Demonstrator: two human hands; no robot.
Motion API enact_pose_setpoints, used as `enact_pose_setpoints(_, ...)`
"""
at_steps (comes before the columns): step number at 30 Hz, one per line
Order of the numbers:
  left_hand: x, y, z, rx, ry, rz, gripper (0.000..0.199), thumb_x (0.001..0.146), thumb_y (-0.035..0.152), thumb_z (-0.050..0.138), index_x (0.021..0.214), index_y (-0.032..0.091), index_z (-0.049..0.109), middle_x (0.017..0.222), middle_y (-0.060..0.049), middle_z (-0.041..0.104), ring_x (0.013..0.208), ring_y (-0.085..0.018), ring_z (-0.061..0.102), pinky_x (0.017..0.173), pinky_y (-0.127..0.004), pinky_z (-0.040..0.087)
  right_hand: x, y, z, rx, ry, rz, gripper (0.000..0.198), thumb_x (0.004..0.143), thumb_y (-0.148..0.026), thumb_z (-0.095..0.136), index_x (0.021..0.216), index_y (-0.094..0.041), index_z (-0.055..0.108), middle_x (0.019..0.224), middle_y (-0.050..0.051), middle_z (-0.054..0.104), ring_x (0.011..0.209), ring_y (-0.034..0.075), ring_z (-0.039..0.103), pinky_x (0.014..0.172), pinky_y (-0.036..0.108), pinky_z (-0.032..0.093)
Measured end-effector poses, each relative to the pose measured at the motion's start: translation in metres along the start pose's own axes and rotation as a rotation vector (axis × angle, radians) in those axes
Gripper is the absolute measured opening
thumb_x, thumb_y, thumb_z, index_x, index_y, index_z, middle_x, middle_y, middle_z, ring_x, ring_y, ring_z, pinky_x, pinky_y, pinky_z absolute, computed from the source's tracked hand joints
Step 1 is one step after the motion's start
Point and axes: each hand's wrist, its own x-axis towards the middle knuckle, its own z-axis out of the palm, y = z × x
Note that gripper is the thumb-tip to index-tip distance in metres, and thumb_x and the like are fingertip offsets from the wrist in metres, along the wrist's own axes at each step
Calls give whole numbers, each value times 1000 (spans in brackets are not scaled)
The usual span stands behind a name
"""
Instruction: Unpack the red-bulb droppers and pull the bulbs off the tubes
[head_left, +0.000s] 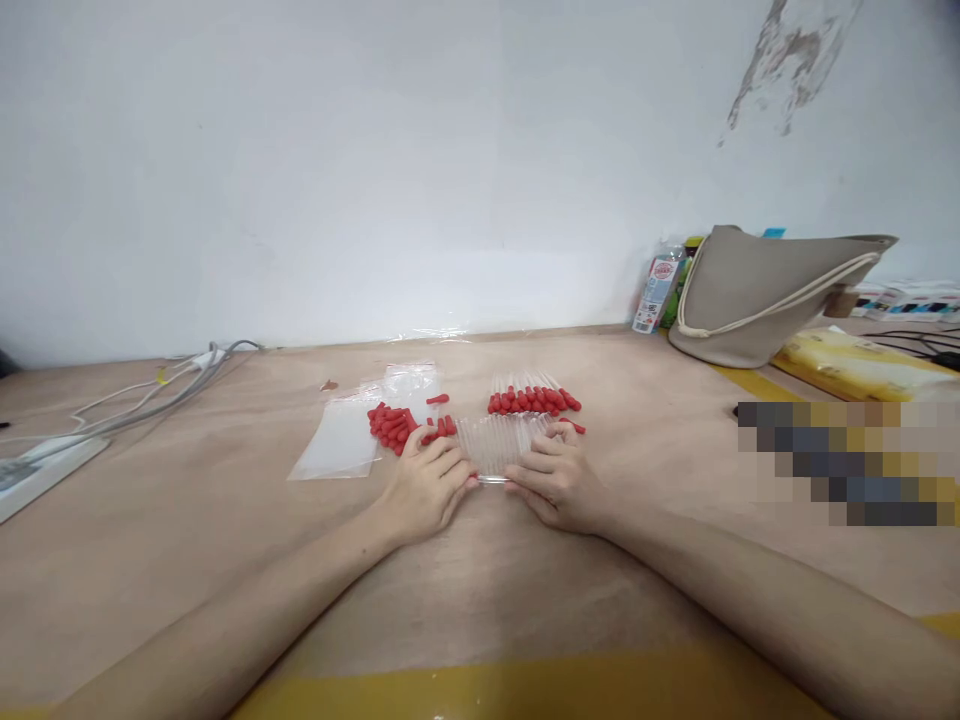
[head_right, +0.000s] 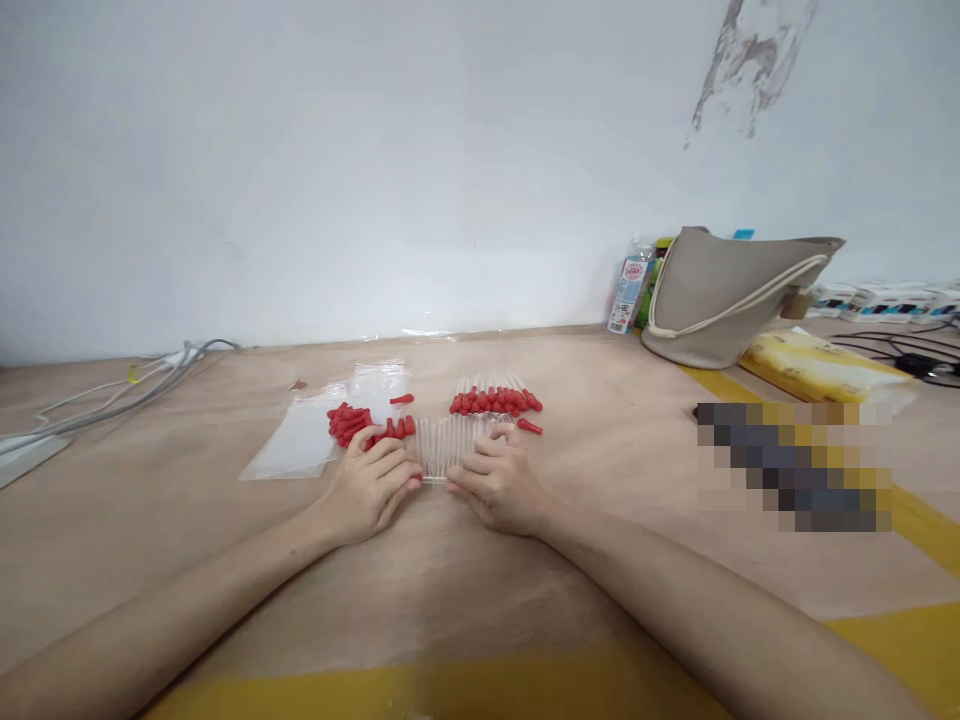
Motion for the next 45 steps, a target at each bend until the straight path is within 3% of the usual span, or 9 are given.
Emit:
enact_pose_setpoints(4, -21, -28, -6, 20, 45, -176, 19, 89, 20, 39, 84, 20, 57, 84, -3, 63, 81, -18, 54, 82, -40, 36, -11, 27, -13, -77, 99, 268, 17, 86, -24, 49, 85, -21, 66, 65, 0, 60, 65, 11, 47, 75, 32, 25)
enact_pose_setpoints(7, -23, -40, -10, -103, 97, -221, 16, 89, 24, 42, 93, 21, 58, 88, -5, 57, 81, -17, 53, 71, -32, 43, -9, 33, -14, -100, 76, 413, 21, 86, -23, 47, 99, -22, 64, 74, 1, 61, 70, 12, 51, 75, 32, 24)
enact_pose_setpoints(12, 2, -56, -11, -216, 180, -374, 25, 90, 23, 36, 102, 21, 57, 92, -5, 48, 70, -12, 54, 63, -27, 48, 9, 18, -1, -82, 28, 427, 22, 84, -18, 45, 98, -18, 62, 80, 3, 64, 76, 14, 54, 75, 32, 25)
enact_pose_setpoints(21, 37, -95, -5, -127, -130, -560, 20, 75, 31, 51, 92, 21, 52, 85, -2, 62, 78, -19, 57, 76, -36, 43, 16, 13, 18, -206, 76, 320, 14, 80, -18, 49, 74, -18, 62, 66, 1, 63, 67, 13, 48, 74, 33, 23)
enact_pose_setpoints(24, 34, -95, 1, -80, -239, -546, 13, 75, 33, 51, 83, 22, 53, 80, 0, 65, 81, -21, 58, 91, -47, 31, 15, 13, 22, -217, 33, 311, 15, 80, -19, 49, 73, -18, 61, 67, 1, 62, 68, 14, 46, 75, 34, 23)
enact_pose_setpoints(27, 29, -95, 3, -30, -249, -528, 22, 81, 39, 44, 75, 21, 56, 84, -2, 65, 89, -23, 57, 95, -53, 21, 13, 12, 23, -183, 3, 315, 14, 80, -24, 50, 75, -19, 62, 70, 1, 62, 70, 14, 46, 76, 35, 23)
enact_pose_setpoints(33, 36, -93, 3, -23, -129, -573, 33, 87, 42, 35, 81, 21, 59, 96, -7, 61, 100, -25, 51, 93, -51, 23, 13, 8, 19, -127, -51, 314, 28, 77, -46, 54, 79, -20, 65, 75, 2, 62, 74, 16, 47, 78, 37, 23)
enact_pose_setpoints(37, 53, -81, 15, -48, -173, -507, 24, 82, 41, 47, 81, 22, 61, 99, -6, 59, 103, -26, 49, 94, -50, 21, 14, 5, 15, -111, -50, 340, 35, 75, -52, 55, 81, -19, 66, 79, 4, 60, 76, 16, 48, 79, 37, 23)
enact_pose_setpoints(45, 93, -54, 43, -232, -275, -292, 25, 78, 43, 53, 95, 23, 56, 97, -4, 62, 98, -24, 52, 92, -47, 22, 8, 10, 6, -124, 58, 408, 28, 79, -46, 54, 80, -20, 65, 75, 2, 58, 74, 15, 48, 78, 34, 22)
